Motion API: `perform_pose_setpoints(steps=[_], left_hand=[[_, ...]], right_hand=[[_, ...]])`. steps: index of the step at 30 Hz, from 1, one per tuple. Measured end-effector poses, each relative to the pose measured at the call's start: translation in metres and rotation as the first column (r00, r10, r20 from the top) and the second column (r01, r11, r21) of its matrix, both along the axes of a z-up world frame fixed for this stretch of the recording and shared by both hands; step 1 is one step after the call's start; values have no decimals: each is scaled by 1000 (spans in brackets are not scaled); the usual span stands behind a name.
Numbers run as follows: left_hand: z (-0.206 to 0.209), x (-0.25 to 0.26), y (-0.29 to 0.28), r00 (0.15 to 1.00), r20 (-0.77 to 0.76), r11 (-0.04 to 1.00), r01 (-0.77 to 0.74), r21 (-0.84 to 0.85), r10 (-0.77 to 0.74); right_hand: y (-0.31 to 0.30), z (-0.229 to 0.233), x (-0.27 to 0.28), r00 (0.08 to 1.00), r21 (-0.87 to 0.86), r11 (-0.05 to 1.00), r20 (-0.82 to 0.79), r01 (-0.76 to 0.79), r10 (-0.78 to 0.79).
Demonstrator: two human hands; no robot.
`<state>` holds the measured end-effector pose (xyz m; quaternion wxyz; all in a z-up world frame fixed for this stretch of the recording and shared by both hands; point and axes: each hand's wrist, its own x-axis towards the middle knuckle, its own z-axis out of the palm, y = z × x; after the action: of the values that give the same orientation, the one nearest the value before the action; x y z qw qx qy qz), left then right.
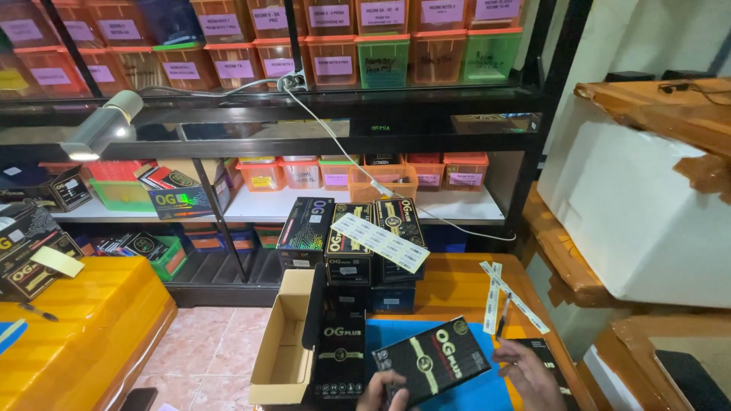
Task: Unboxing, inspecting, and re-boxing mobile phone screen protectors at a workstation.
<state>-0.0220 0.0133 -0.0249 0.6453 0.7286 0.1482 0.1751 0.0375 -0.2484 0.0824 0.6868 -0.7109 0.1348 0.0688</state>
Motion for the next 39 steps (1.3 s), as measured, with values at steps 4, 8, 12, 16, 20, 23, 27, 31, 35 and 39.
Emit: perform_pose_setpoints(steps=[4, 8, 12, 16, 20, 23, 27, 31, 35, 39], left_hand=[[72, 18, -11, 945, 10, 844, 297, -446, -327], [55, 47, -24, 944, 211, 881, 317, -351, -255], [56, 55, -24, 975, 99, 978, 192, 82, -200], [69, 57, -17, 972, -157, 957, 207, 202, -177], [57, 72, -11, 870, -385, 918, 378, 117, -309], [41, 83, -9, 815, -466, 897, 432, 96, -343], [35, 76, -10, 831, -417, 874, 462, 149, -368], [64, 61, -9, 851, -342, 892, 447, 70, -400], [77, 54, -8, 851, -384, 905, 418, 81, -359], [83, 48, -7, 877, -311, 913, 403, 61, -366]], right_hand=[[11, 16, 51, 970, 69, 969, 71, -239, 234], [18, 34, 95, 903, -187, 890, 34, -416, 429], [15, 34, 124, 870, -215, 846, -32, -487, 492], [18, 53, 112, 878, -298, 827, -122, -477, 462], [0, 28, 122, 869, -286, 820, -159, -495, 469], [-19, 0, 126, 883, -229, 853, -121, -470, 454], [-45, -26, 122, 893, -228, 872, 18, -433, 449], [-43, -25, 104, 882, -248, 883, 160, -399, 443], [-11, 9, 68, 983, -110, 978, -76, -178, 170], [15, 33, 39, 974, -118, 992, -217, 39, -64]])
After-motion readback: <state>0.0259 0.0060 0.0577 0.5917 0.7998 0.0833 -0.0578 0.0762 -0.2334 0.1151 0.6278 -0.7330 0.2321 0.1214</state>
